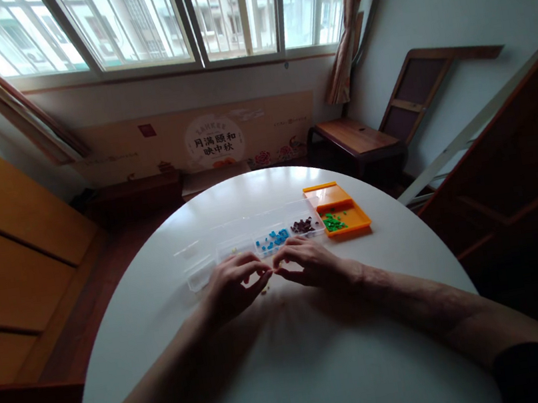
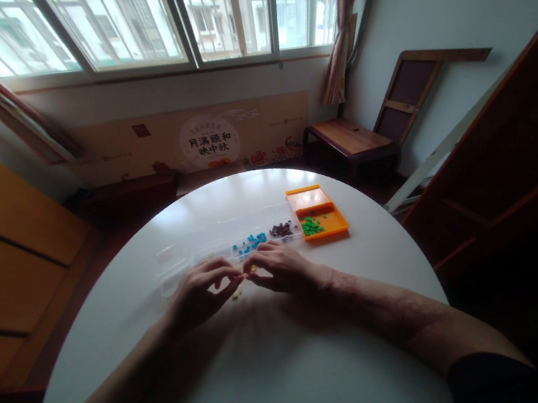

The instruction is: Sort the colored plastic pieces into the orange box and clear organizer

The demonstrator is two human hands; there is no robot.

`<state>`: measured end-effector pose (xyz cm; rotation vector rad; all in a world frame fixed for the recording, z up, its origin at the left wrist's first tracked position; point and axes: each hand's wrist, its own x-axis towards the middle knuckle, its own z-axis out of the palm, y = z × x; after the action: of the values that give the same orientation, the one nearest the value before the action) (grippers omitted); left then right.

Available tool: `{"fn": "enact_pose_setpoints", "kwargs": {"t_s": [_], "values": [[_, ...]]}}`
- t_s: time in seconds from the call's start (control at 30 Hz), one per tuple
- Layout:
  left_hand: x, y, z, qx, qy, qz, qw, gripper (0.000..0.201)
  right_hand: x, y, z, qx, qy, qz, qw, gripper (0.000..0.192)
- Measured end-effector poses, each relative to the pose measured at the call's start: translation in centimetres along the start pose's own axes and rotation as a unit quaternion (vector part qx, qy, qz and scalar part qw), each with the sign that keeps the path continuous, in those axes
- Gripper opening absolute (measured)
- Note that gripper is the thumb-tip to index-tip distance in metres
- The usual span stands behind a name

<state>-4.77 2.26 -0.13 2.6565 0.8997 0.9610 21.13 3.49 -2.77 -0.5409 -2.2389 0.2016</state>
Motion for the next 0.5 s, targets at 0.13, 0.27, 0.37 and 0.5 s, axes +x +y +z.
{"fn": "enact_pose_setpoints", "kwargs": {"t_s": [0.13,0.27,0.37,0.5], "values": [[0.0,-0.6,-1.1,0.067,0.034,-0.012,0.997,0.020,-0.4,0.4,0.2,-0.049,0.008,0.038,0.998,0.009],[-0.1,-1.5,-2.9,0.180,0.067,-0.088,0.977,0.026,-0.7,0.5,0.1,-0.088,-0.022,0.062,0.994,0.006],[-0.3,-2.1,-3.6,0.232,0.071,-0.132,0.961,0.027,-0.8,0.4,0.0,-0.103,-0.029,0.068,0.992,0.007],[-0.6,-2.6,-3.5,0.259,0.059,-0.156,0.951,0.024,-0.9,0.3,-0.1,-0.109,-0.033,0.082,0.990,0.007]]}}
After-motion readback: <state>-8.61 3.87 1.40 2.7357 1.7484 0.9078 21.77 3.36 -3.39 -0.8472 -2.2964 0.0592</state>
